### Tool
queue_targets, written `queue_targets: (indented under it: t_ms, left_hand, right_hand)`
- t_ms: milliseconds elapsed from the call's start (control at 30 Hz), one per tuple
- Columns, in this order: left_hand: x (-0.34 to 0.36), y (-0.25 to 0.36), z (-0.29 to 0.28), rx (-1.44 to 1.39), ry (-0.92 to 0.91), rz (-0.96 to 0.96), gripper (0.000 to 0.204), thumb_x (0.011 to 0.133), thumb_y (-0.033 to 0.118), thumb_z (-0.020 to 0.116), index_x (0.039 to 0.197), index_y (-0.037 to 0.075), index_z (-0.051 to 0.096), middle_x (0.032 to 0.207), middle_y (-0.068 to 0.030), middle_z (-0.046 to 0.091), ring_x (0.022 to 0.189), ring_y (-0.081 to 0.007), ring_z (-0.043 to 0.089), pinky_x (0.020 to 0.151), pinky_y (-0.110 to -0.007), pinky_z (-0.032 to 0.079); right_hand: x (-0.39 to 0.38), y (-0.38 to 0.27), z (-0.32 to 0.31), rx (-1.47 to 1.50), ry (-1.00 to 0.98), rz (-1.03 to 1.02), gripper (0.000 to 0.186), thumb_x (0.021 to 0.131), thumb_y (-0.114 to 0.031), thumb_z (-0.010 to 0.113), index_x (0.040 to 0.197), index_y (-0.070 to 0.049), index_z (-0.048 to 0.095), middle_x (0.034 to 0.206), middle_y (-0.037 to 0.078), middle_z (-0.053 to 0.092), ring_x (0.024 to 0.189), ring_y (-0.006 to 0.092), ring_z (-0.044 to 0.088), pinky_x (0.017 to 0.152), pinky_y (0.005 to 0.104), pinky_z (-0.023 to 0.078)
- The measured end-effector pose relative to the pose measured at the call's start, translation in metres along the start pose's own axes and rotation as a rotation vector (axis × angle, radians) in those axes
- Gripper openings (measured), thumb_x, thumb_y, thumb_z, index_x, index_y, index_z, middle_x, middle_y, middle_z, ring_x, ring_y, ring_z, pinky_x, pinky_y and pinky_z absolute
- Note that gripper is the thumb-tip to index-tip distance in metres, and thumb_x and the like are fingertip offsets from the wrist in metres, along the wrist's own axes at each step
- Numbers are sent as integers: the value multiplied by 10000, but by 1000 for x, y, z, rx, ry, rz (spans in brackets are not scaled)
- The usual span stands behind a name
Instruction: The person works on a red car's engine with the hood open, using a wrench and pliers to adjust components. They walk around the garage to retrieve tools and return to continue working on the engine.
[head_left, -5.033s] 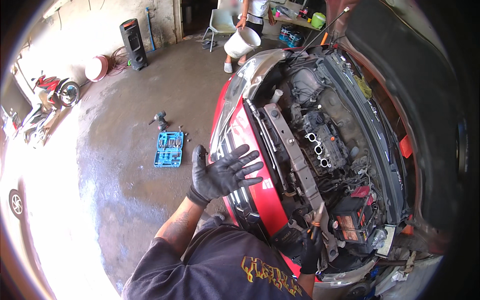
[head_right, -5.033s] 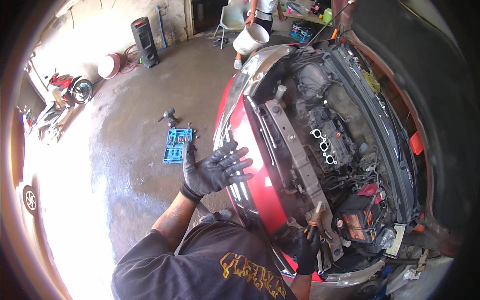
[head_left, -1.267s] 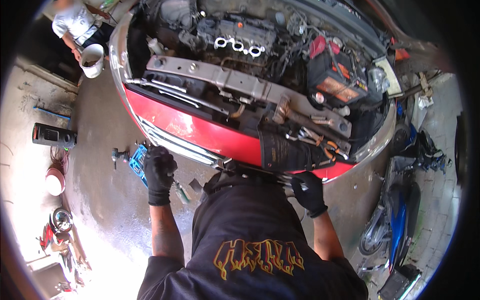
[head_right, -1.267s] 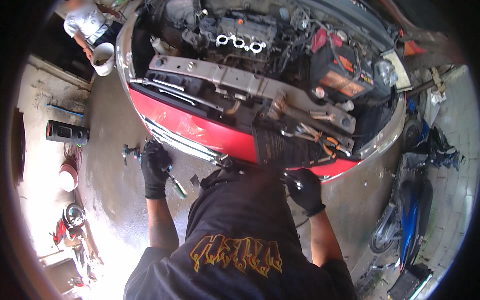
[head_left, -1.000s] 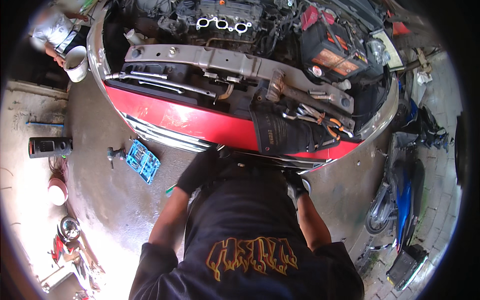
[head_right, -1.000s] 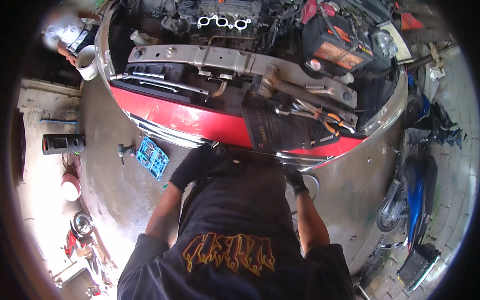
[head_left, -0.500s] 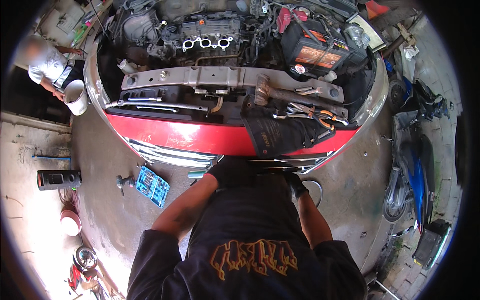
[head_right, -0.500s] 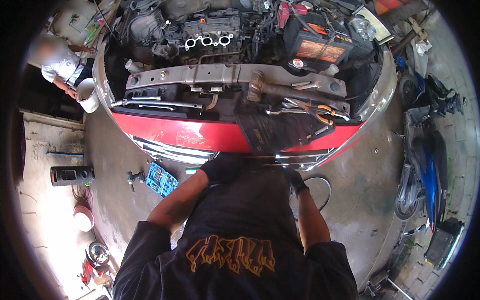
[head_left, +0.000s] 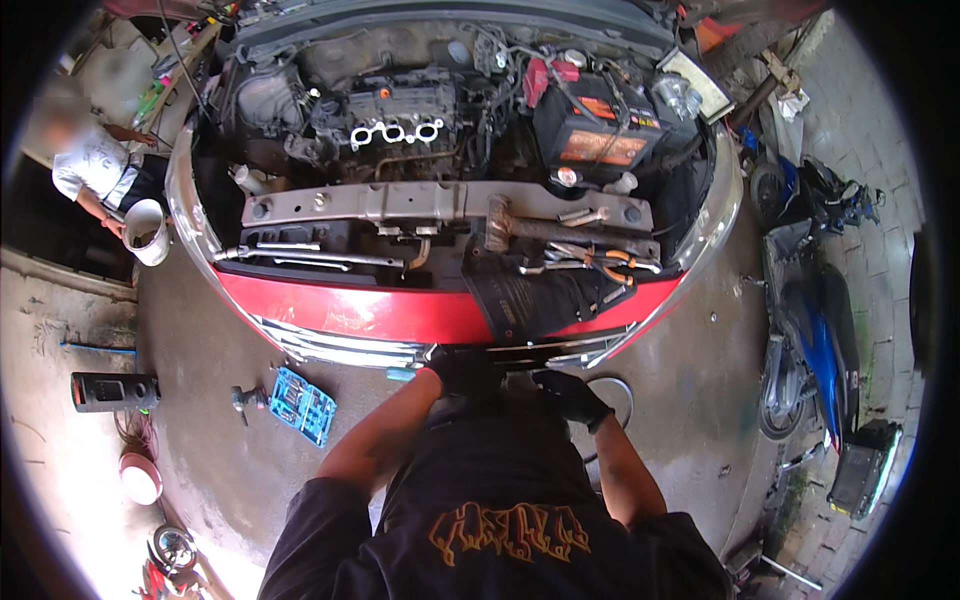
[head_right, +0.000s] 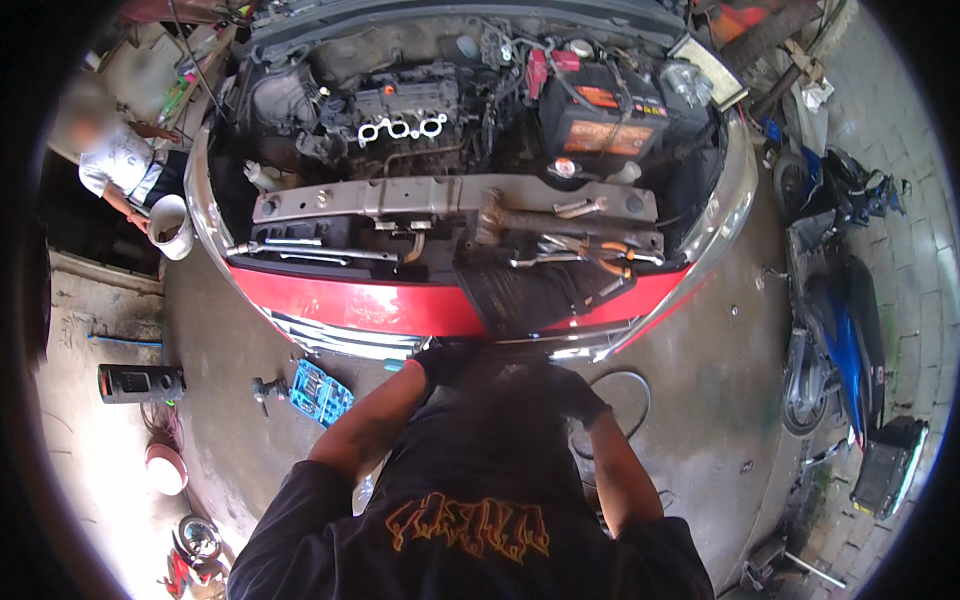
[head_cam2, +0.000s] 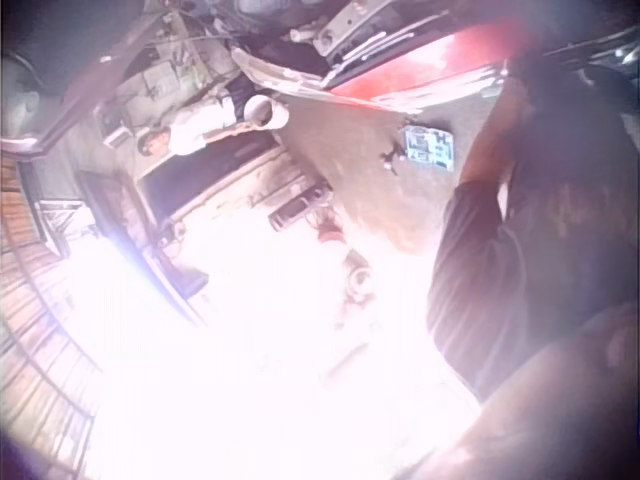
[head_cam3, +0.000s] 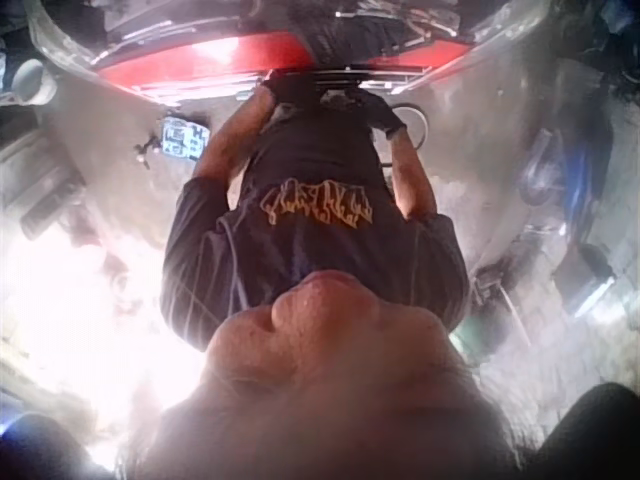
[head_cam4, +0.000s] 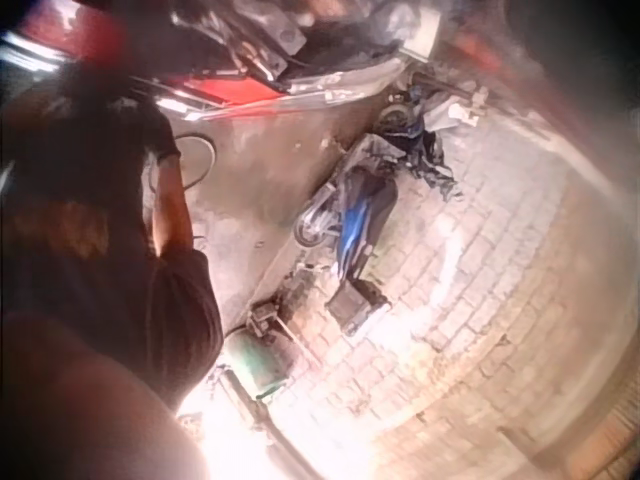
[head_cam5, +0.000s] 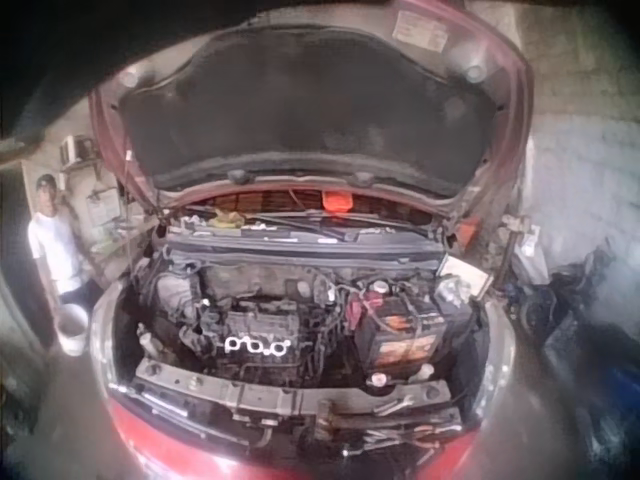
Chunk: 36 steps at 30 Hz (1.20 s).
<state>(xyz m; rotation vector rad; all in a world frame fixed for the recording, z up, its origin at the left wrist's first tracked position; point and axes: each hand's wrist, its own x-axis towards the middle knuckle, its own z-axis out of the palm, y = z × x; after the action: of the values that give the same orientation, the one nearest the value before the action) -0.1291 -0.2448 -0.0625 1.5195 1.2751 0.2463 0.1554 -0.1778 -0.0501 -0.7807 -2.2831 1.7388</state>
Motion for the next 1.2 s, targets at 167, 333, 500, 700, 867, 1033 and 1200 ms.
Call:
queue_targets:
  t_ms: [167, 333, 500, 700, 867, 1033, 1200]
  left_hand:
    - [-46, 117, -46, 10, -82, 52, 381, 949, 343, 602, 1222, 86, 672, 1151, -178, 697, 1041, -301, 672, 921, -415, 516]
    - [-90, 148, -84, -52, 166, 243, 287, 1015, 290, 563, 1100, 45, 686, 1032, -180, 704, 942, -281, 680, 823, -400, 527]
    - [-142, 131, -75, -363, 513, 11, 304, 1058, 260, 492, 1122, 19, 666, 904, -124, 689, 806, -202, 659, 764, -351, 523]
    - [-178, 125, -55, -464, 634, -70, 406, 1082, 370, 458, 1178, 30, 657, 803, 2, 641, 612, -42, 476, 592, -215, 407]
    - [-187, 130, -41, -437, 788, -27, 445, 1083, 409, 446, 1154, 31, 670, 761, -2, 632, 560, -44, 456, 540, -207, 377]
    - [-195, 154, -51, -647, 895, 72, 433, 1088, 398, 424, 1130, 40, 664, 735, -9, 620, 537, -41, 448, 497, -213, 356]
    - [-174, 164, -65, -470, 1374, 89, 424, 1085, 433, 396, 980, 74, 595, 640, -6, 526, 496, -56, 435, 447, -208, 318]
  right_hand:
    - [12, -47, -14, -170, -57, -25, 348, 881, -171, 703, 1224, -115, 687, 1185, 102, 707, 1118, 261, 653, 930, 382, 506]
    - [18, -104, -65, -732, 47, -167, 381, 795, -348, 781, 1113, -142, 741, 883, 78, 724, 859, 312, 684, 789, 404, 505]
    - [51, -129, -120, -535, 304, -382, 307, 803, -150, 764, 1089, -49, 713, 733, 104, 659, 643, 283, 642, 617, 391, 491]
    - [112, -104, -156, -878, 517, -553, 355, 791, -224, 744, 1114, -85, 695, 963, 124, 664, 1006, 354, 604, 905, 483, 452]
    - [145, -64, -150, -814, 375, -440, 355, 788, -230, 735, 1117, -100, 702, 1071, 144, 662, 1036, 367, 599, 960, 502, 440]
    - [133, -95, -139, -940, 420, -470, 421, 795, -235, 731, 1192, -106, 676, 1172, 159, 635, 1086, 378, 585, 993, 509, 438]
    - [108, -133, -110, -463, 224, -503, 434, 852, -187, 740, 1255, -62, 641, 1315, 177, 599, 1196, 375, 568, 973, 488, 472]
